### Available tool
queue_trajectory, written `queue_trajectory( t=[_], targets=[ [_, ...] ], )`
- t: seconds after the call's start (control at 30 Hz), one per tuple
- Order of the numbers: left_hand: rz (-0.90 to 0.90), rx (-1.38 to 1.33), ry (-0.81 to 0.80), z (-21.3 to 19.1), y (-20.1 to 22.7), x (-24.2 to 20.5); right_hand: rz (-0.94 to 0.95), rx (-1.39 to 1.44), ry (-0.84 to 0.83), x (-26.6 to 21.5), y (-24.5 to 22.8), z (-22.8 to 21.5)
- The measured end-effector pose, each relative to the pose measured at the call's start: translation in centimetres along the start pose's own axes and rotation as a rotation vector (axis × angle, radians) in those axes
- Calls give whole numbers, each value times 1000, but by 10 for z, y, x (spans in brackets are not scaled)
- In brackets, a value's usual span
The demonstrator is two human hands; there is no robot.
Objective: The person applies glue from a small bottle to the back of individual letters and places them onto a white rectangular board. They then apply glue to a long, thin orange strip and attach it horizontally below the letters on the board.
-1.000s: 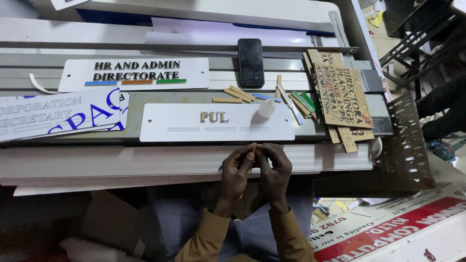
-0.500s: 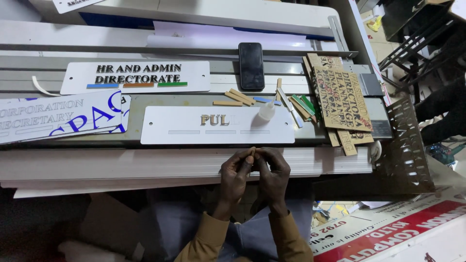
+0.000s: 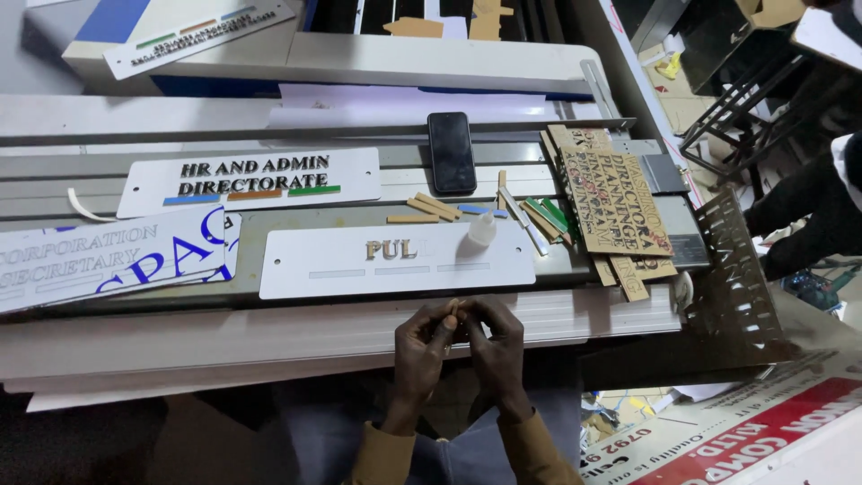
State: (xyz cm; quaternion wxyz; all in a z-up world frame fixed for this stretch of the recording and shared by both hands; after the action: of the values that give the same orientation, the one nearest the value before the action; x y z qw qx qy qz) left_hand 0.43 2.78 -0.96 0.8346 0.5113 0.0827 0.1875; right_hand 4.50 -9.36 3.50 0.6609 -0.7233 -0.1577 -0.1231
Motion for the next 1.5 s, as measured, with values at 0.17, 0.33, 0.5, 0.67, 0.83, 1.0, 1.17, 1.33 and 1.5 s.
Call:
queue_trajectory(
  t=[0.17, 0.33, 0.5, 0.67, 0.83, 1.0, 1.17, 1.33, 1.5],
  targets=[
    [54, 129, 61, 3, 13, -7, -134, -124, -150, 3, -14, 3],
    [-99, -25, 162, 2, 6, -5, 31, -66, -121, 4, -20, 9],
    [-157, -66, 169, -4, 21, -1, 107, -40, -154, 14, -41, 12],
    [-155, 69, 100, 3, 61, 1, -16, -170, -240, 27, -35, 10],
    [-177, 23, 106, -4, 48, 4, -8, -188, -229, 25, -38, 14],
    [-157, 11, 129, -5, 37, 2, -130, -254, -227, 19, -28, 17],
    [-188, -7, 180, -11, 36, 3, -349, -273, -259, 11, -16, 18],
    [-193, -89, 186, -19, 39, 11, -356, -96, -303, 7, -38, 20],
    [-132, -135, 257, -29, 39, 25, -232, 79, -372, 7, -46, 19]
  ],
)
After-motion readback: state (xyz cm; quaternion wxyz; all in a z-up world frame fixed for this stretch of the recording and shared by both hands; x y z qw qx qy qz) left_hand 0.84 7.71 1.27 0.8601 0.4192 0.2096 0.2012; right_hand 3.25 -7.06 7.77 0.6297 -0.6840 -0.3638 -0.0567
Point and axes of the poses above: each hand's wrist, its own x-axis towards the middle knuckle, its own z-axis out of the palm, y = z × x, the point moved 1 cm from there along x, towards the middle knuckle, and after that the axes turned 2 degrees about -z, right-handed, at the moved point
